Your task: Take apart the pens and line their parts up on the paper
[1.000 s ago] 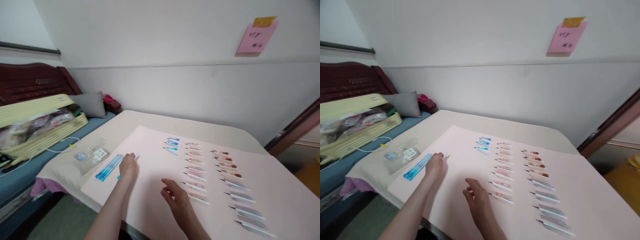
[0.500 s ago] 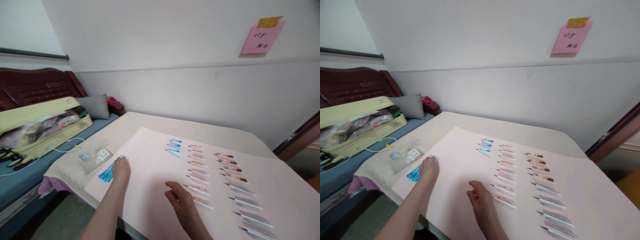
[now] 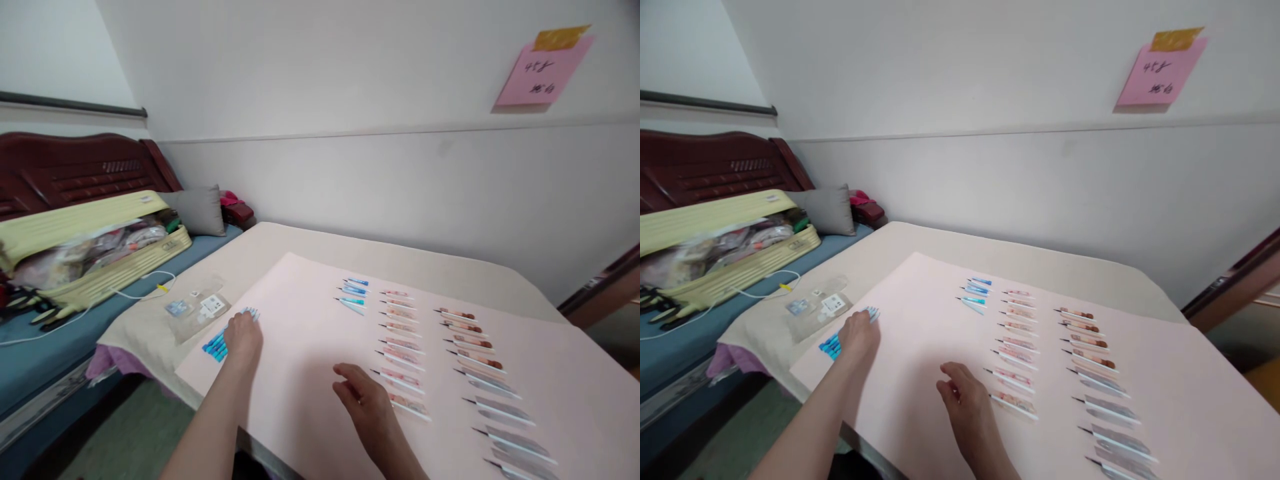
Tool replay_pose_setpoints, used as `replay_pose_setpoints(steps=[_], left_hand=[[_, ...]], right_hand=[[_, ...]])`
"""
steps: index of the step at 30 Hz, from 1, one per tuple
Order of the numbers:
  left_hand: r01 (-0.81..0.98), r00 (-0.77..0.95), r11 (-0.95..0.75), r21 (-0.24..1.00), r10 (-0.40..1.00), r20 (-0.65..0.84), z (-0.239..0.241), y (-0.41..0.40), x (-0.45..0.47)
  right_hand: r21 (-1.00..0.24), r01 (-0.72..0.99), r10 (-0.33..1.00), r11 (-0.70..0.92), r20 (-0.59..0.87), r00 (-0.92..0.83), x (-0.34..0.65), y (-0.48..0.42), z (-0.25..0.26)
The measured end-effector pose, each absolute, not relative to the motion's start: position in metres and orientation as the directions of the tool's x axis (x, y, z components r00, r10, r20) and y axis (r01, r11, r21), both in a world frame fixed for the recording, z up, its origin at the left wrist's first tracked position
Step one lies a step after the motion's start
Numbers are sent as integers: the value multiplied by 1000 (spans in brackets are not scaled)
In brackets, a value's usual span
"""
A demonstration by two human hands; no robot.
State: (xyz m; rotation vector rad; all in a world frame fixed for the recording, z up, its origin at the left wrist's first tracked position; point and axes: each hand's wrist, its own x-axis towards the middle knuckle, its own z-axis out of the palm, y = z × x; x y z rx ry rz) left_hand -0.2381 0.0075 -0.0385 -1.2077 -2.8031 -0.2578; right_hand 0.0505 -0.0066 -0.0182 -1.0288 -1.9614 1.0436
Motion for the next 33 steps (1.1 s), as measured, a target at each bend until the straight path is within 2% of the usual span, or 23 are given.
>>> replay_pose_setpoints(steps=[20,26,33], left_hand=[[720,-693,686,106,702,166,-39,10,-239],[699,-715,706,113,689,119,-37,12,-241],[721,-693,680,135,706,143,-27,16,-228]], right_hand=[[-886,302,868,353,189,-460,49,-9,-17],[-883,309,867,355,187,-462,49,-10,-15],[-860,345,861,376,186,-473,50,-11,-12]])
